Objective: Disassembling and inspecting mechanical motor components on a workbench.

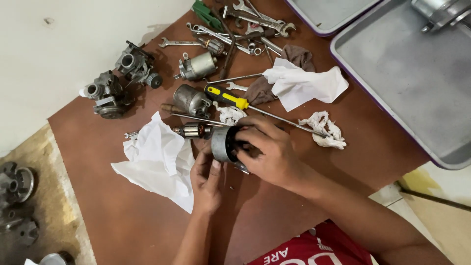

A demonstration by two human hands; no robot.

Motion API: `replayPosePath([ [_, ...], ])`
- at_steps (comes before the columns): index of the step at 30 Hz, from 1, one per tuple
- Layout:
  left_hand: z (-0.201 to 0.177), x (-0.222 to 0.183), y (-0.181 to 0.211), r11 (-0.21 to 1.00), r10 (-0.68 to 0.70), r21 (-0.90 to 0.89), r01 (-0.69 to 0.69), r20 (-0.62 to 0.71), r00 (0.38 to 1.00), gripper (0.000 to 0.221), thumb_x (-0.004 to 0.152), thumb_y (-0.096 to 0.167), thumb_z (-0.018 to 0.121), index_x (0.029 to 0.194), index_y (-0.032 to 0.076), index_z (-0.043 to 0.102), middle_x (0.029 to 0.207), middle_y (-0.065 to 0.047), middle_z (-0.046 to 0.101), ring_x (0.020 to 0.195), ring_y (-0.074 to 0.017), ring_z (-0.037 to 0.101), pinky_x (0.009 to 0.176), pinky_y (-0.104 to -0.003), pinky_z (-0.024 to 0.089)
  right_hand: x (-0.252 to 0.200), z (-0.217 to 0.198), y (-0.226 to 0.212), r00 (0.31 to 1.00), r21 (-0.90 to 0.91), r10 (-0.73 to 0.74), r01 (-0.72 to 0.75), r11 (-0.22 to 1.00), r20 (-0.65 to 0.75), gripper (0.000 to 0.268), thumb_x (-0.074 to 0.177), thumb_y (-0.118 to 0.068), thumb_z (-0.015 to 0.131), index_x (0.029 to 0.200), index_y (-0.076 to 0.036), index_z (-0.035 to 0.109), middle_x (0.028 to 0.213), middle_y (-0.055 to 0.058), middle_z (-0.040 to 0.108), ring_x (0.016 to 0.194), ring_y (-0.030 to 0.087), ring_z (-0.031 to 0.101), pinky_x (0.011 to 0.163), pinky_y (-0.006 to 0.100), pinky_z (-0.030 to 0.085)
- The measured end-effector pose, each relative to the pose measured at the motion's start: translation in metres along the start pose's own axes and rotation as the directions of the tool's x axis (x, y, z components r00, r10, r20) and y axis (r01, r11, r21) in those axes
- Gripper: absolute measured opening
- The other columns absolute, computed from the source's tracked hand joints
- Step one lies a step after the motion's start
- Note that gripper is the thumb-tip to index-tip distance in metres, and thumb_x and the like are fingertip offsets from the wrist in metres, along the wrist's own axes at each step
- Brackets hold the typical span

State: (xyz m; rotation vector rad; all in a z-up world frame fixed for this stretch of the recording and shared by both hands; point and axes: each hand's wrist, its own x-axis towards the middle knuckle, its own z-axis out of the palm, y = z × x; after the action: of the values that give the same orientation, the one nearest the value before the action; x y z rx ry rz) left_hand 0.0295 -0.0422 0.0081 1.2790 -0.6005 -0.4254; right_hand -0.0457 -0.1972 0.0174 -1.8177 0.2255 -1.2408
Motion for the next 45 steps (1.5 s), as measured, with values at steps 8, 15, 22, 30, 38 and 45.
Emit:
replayPosePath([
  [8, -0.008, 0.008, -0.018, 0.998, 0.050, 0.034, -0.050, 0.003, 0.999, 0.036, 0.103, 0.016, 0.052, 0.129, -0.008, 0.057, 0.124, -0.018, 0.061, 0.113, -0.0206, 0.056, 0.099, -0.041, 0.049, 0.010, 0.004, 0.007, 0.996, 0.064, 0.088, -0.090, 0.994, 0.027, 0.021, 0.069, 0.001, 0.082, 0.087, -0.007, 0.075, 0.102, 0.015, 0.073, 0.090, 0.038, 0.074, 0.078, 0.044, 0.060],
  [15, -0.007, 0.008, -0.017, 0.984, 0.064, 0.165, -0.071, 0.045, 0.997, 0.030, 0.101, 0.012, 0.055, 0.125, -0.005, 0.061, 0.128, -0.018, 0.060, 0.122, -0.0236, 0.053, 0.103, -0.043, 0.047, 0.019, 0.000, 0.013, 0.969, 0.141, 0.204, -0.223, 0.964, 0.140, 0.020, 0.067, 0.004, 0.079, 0.084, -0.005, 0.077, 0.097, 0.017, 0.074, 0.088, 0.039, 0.074, 0.074, 0.045, 0.059],
  [22, -0.012, 0.005, -0.022, 0.981, 0.058, 0.183, -0.064, 0.037, 0.998, 0.031, 0.100, 0.014, 0.058, 0.125, -0.004, 0.060, 0.134, -0.018, 0.057, 0.128, -0.0249, 0.050, 0.108, -0.043, 0.042, 0.016, 0.003, 0.008, 0.943, 0.148, 0.287, -0.312, 0.938, 0.170, 0.022, 0.068, 0.006, 0.078, 0.089, -0.002, 0.076, 0.092, 0.020, 0.075, 0.082, 0.040, 0.074, 0.064, 0.044, 0.059],
  [30, -0.025, -0.011, 0.000, 0.899, -0.018, 0.436, -0.030, 0.105, 0.994, 0.040, 0.097, 0.024, 0.057, 0.125, -0.004, 0.057, 0.151, -0.022, 0.044, 0.145, -0.0394, 0.039, 0.120, -0.051, 0.031, -0.016, 0.018, 0.003, 0.929, 0.119, 0.307, -0.335, 0.935, 0.206, 0.025, 0.070, 0.009, 0.079, 0.092, 0.005, 0.070, 0.095, 0.013, 0.068, 0.069, 0.016, 0.061, 0.055, 0.022, 0.051],
  [38, -0.047, -0.046, 0.021, 0.916, -0.136, 0.384, 0.114, 0.032, 0.990, 0.043, 0.091, 0.019, 0.061, 0.125, -0.007, 0.057, 0.145, -0.018, 0.047, 0.131, -0.0331, 0.050, 0.112, -0.044, 0.040, -0.042, 0.028, -0.021, 0.956, 0.151, 0.175, -0.214, 0.965, 0.236, 0.025, 0.071, 0.010, 0.079, 0.095, 0.006, 0.071, 0.101, 0.015, 0.071, 0.073, 0.019, 0.067, 0.060, 0.024, 0.056],
  [45, -0.053, -0.059, 0.007, 0.924, -0.382, -0.039, 0.380, -0.117, 0.917, 0.043, 0.096, 0.014, 0.057, 0.132, -0.009, 0.053, 0.110, -0.018, 0.063, 0.096, -0.0228, 0.060, 0.087, -0.035, 0.051, -0.063, 0.037, 0.002, 0.941, -0.086, -0.075, 0.109, 0.990, 0.330, 0.019, 0.077, 0.001, 0.084, 0.093, 0.000, 0.075, 0.105, 0.017, 0.066, 0.063, 0.013, 0.061, 0.047, 0.018, 0.053],
])
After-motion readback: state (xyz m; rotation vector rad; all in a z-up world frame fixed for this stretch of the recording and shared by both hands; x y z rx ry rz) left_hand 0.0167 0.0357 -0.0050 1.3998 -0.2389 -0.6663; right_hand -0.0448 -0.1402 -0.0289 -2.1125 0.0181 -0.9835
